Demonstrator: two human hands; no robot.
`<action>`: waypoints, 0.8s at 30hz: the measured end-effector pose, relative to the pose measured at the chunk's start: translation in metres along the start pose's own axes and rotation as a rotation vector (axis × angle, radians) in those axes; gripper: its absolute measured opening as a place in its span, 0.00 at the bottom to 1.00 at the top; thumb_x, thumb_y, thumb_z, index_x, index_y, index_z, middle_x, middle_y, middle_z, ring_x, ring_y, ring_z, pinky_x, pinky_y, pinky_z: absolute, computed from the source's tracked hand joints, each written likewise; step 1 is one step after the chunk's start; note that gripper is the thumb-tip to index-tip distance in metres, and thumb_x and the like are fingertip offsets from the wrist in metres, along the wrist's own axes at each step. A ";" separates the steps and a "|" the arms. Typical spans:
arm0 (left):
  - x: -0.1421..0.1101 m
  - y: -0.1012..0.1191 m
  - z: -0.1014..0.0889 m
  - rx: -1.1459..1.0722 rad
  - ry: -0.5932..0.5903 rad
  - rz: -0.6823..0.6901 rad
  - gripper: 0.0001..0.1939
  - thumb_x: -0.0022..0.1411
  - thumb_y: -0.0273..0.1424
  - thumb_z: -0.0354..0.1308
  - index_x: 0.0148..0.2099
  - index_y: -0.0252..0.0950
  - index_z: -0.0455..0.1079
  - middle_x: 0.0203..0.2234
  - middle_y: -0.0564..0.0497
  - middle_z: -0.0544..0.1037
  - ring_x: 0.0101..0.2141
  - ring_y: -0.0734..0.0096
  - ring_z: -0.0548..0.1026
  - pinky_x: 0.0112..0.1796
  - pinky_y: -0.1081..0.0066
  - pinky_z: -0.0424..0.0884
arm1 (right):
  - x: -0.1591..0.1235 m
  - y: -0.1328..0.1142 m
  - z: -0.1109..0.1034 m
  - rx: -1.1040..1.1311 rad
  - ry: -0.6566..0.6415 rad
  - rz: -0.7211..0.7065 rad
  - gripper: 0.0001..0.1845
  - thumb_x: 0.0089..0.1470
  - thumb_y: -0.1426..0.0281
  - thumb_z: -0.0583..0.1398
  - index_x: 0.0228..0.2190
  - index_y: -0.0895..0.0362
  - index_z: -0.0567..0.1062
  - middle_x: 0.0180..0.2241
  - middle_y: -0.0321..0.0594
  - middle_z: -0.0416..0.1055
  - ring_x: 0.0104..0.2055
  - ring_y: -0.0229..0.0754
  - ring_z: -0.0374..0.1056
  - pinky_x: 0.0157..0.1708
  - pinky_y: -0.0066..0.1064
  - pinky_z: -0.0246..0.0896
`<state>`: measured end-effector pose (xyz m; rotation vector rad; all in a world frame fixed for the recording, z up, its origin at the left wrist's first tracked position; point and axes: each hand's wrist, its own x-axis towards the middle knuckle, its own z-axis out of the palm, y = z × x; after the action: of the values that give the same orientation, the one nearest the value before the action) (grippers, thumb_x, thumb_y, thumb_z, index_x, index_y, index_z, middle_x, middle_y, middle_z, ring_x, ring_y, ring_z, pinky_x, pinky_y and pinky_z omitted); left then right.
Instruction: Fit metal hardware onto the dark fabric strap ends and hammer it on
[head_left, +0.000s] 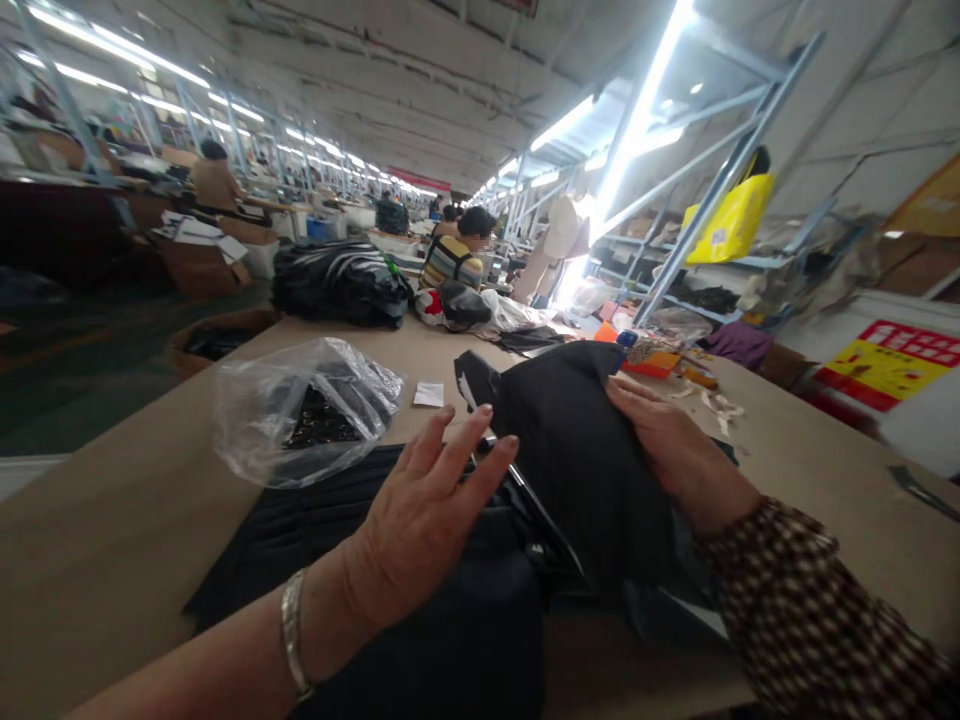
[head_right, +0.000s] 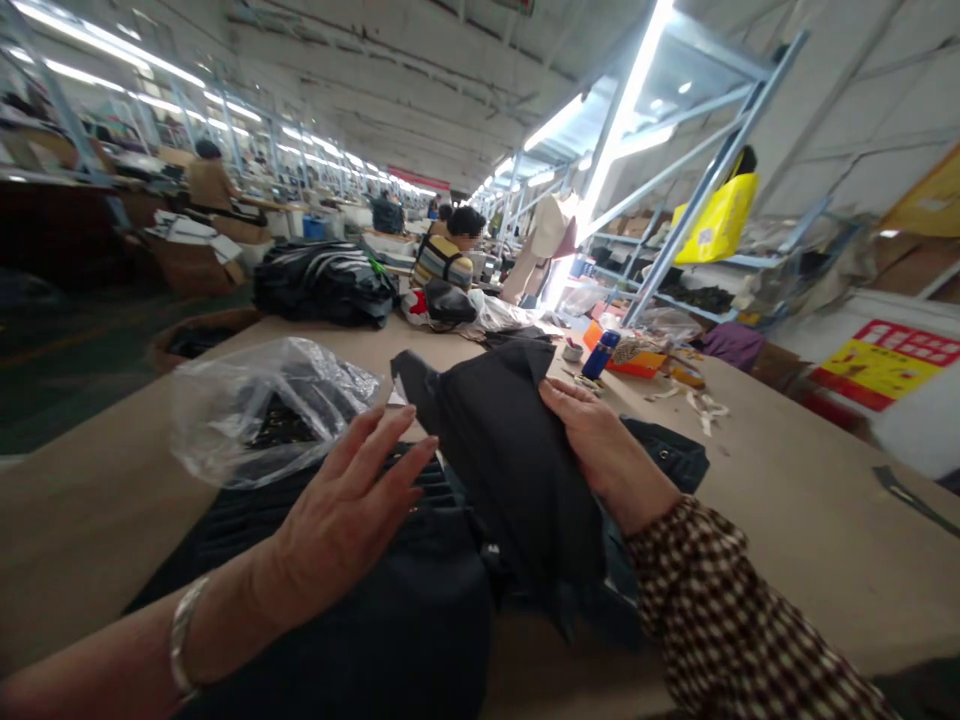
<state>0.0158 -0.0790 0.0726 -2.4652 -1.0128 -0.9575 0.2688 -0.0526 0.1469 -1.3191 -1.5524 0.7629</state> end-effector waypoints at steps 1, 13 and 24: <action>0.002 -0.001 -0.005 0.053 0.060 0.045 0.27 0.62 0.23 0.50 0.63 0.44 0.56 0.62 0.45 0.58 0.63 0.44 0.48 0.57 0.44 0.56 | -0.006 -0.009 0.005 0.081 -0.041 0.055 0.17 0.55 0.57 0.57 0.40 0.52 0.75 0.31 0.40 0.77 0.32 0.46 0.74 0.31 0.37 0.72; 0.018 -0.007 -0.047 -0.433 -0.523 -0.325 0.10 0.61 0.29 0.49 0.32 0.35 0.72 0.27 0.50 0.75 0.29 0.69 0.73 0.34 0.68 0.69 | -0.006 -0.019 0.007 -0.361 -0.047 -0.265 0.14 0.55 0.61 0.57 0.42 0.52 0.72 0.39 0.40 0.75 0.36 0.43 0.71 0.36 0.37 0.68; -0.002 -0.011 -0.043 -1.609 -0.504 -1.113 0.21 0.51 0.35 0.64 0.48 0.35 0.70 0.31 0.51 0.79 0.28 0.76 0.75 0.33 0.74 0.70 | -0.084 0.004 0.065 -0.511 -0.318 -0.603 0.16 0.60 0.72 0.55 0.48 0.49 0.70 0.41 0.42 0.70 0.44 0.44 0.65 0.43 0.37 0.65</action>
<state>-0.0133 -0.0935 0.1025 -3.2567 -2.7630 -2.1342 0.2102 -0.1259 0.0979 -0.9939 -2.3589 0.1961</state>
